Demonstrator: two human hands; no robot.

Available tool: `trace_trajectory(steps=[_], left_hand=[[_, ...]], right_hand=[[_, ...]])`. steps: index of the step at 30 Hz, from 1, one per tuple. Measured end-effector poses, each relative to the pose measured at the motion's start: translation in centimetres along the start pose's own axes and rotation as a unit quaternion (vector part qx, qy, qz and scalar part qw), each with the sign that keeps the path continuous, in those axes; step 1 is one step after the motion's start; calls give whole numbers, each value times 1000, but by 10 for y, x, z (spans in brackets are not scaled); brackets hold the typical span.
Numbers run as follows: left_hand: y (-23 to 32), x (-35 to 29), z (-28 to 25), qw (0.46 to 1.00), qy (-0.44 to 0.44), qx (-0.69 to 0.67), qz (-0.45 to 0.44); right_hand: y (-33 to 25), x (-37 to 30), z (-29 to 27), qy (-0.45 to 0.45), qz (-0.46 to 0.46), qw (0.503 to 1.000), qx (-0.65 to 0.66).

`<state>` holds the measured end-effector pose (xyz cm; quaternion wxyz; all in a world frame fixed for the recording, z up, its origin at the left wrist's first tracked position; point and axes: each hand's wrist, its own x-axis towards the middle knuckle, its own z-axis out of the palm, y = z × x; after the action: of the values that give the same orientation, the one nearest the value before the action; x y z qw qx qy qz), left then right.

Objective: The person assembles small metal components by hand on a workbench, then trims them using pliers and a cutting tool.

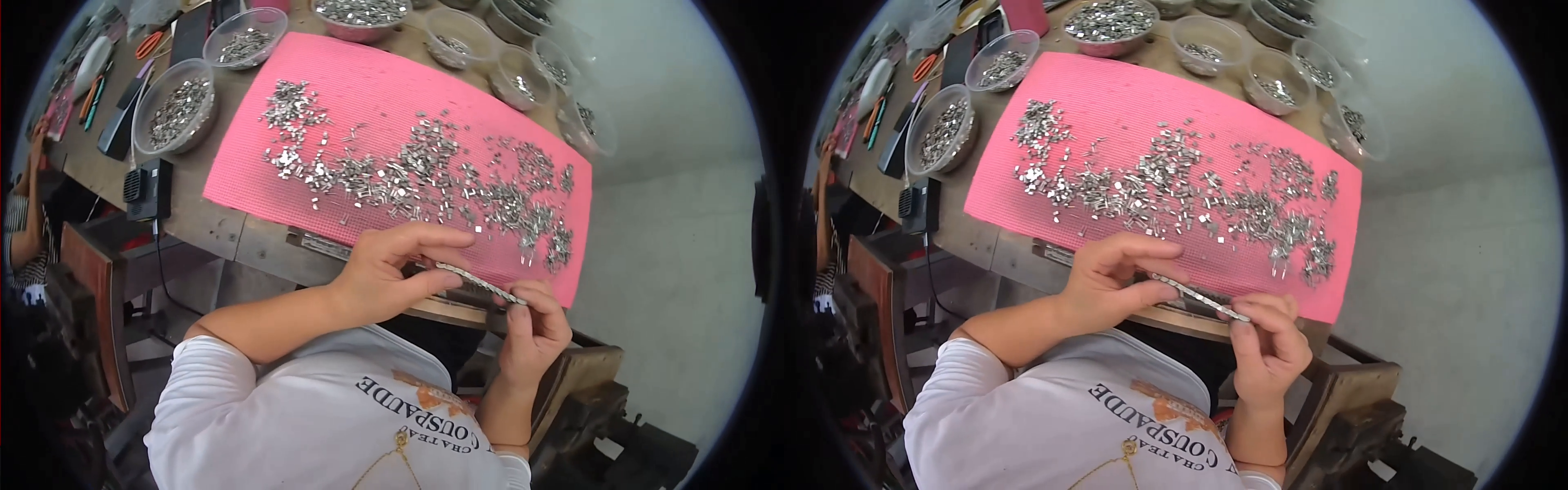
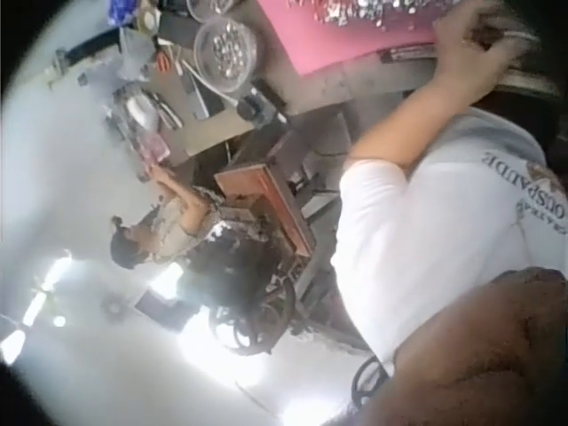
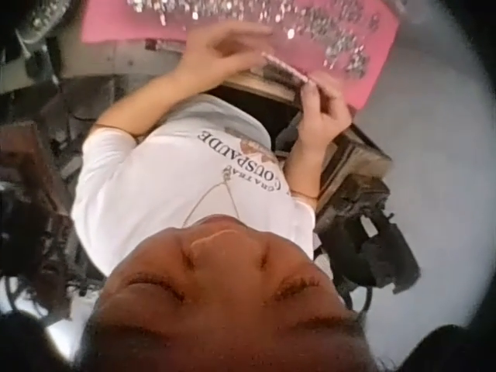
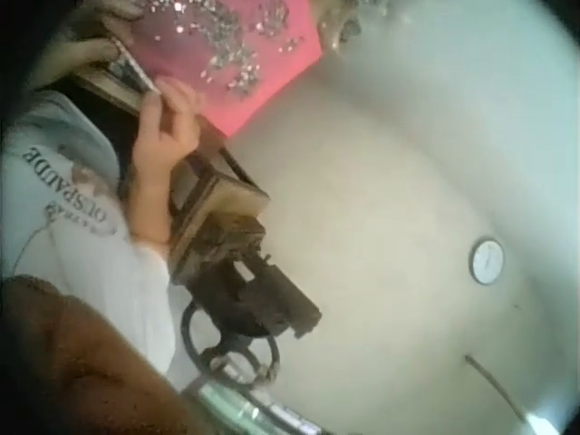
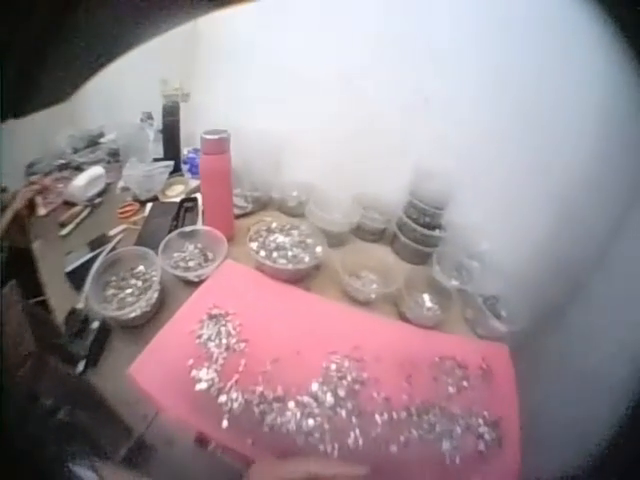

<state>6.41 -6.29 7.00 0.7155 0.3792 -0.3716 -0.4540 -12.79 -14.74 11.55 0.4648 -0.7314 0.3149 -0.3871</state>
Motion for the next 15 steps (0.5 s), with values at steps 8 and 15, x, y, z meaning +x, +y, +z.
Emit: trace_trajectory(steps=[8, 15], left_hand=[[-6, -6, 4, 999, -3, -4, 38], [-10, -6, 1, 992, -4, -72, 101]], right_hand=[[0, -6, -4, -13, -3, 1000, -7], [5, -7, 0, -24, -11, 999, -31]])
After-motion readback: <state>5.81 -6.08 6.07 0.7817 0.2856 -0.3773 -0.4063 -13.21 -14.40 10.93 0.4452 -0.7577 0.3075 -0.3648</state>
